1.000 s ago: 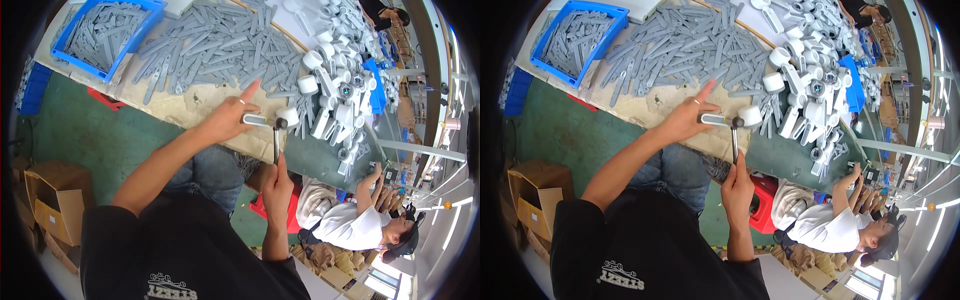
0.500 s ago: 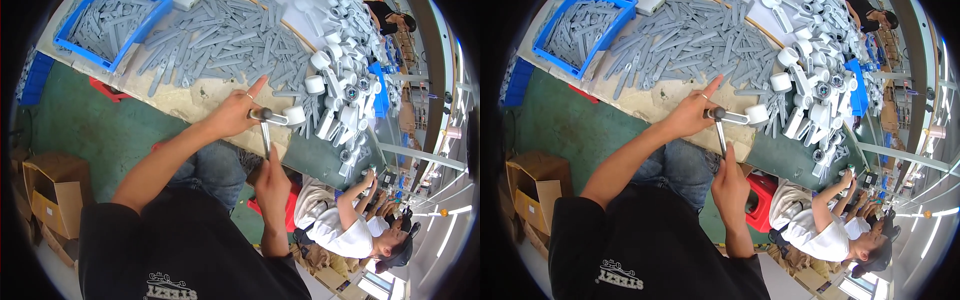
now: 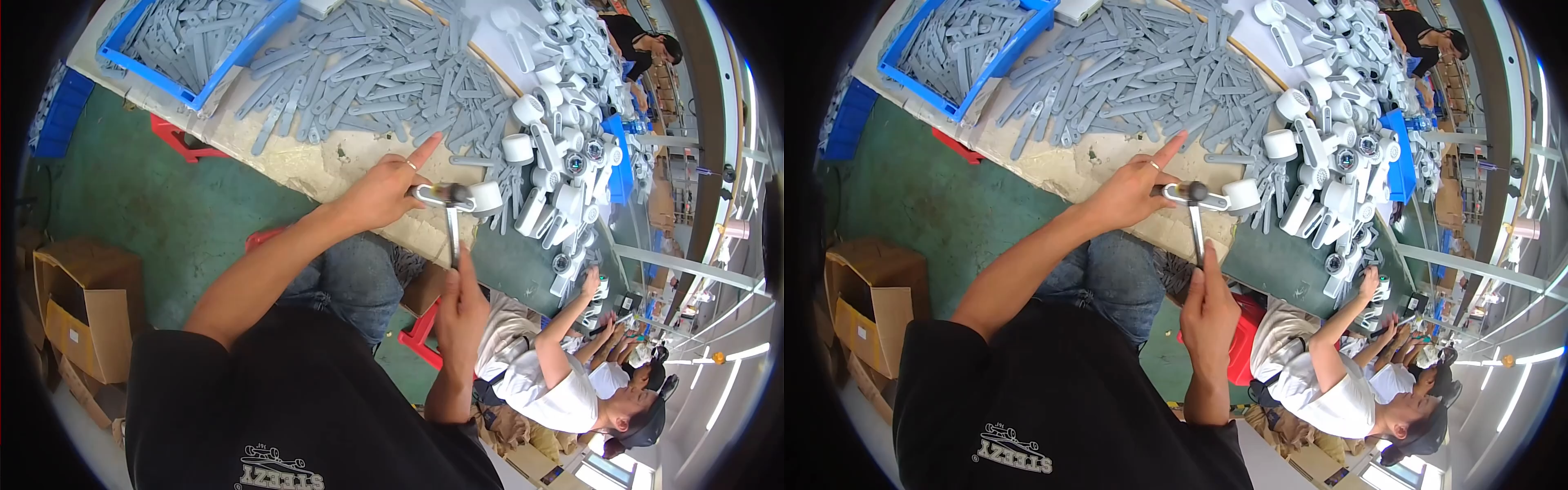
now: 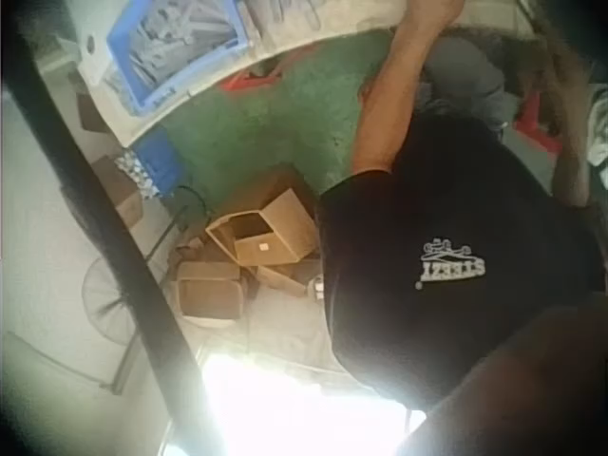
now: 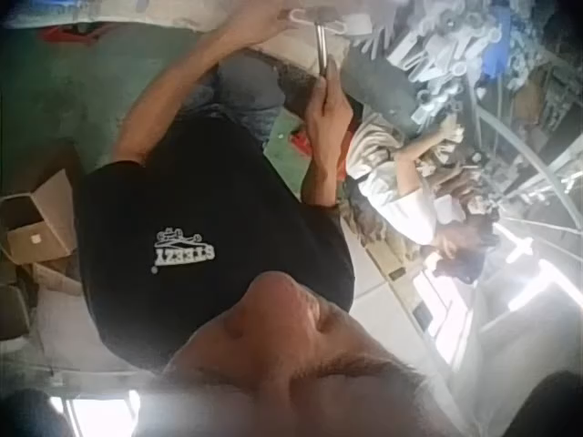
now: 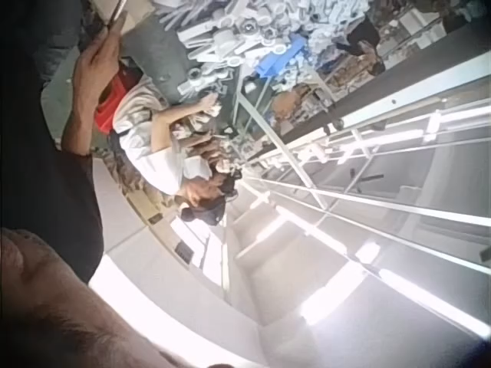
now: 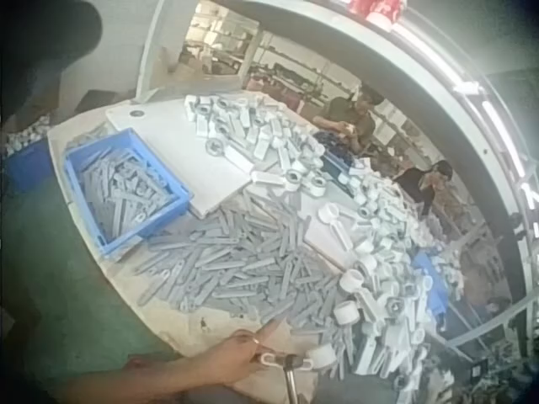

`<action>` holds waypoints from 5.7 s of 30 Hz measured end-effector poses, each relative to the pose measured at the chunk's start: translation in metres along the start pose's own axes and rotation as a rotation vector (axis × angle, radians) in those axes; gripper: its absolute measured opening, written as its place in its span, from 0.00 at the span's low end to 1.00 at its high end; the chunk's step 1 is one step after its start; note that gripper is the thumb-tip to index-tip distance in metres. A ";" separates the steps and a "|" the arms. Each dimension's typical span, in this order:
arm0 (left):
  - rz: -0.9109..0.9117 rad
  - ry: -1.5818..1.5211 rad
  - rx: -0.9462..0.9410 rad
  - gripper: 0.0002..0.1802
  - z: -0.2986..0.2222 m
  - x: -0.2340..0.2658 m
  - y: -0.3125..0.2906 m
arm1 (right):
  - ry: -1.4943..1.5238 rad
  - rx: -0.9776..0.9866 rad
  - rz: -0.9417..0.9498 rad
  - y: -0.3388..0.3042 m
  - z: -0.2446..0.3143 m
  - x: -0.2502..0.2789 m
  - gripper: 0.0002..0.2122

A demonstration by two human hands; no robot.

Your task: The person assembles plastic housings by hammering metal pins into designated slots with a hammer.

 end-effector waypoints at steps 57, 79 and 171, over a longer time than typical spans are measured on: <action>-0.180 0.447 -0.449 0.31 -0.005 -0.008 -0.019 | 0.338 0.164 -0.324 -0.008 -0.053 -0.014 0.21; -0.340 -1.072 0.378 0.28 -0.017 0.041 -0.029 | 1.044 -0.074 -0.264 0.074 -0.111 -0.053 0.22; 0.375 0.678 -0.209 0.21 -0.044 0.039 0.022 | 0.102 -0.246 -0.411 0.093 -0.132 -0.002 0.15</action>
Point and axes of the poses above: each hand's wrist, its own y-axis towards the middle knuckle, its own x-axis out of the back of the hand, z = x × y, the point moved 2 cm from there along y, towards the middle knuckle, and after that the axes turned 8 degrees about z, right-handed, at the moved point
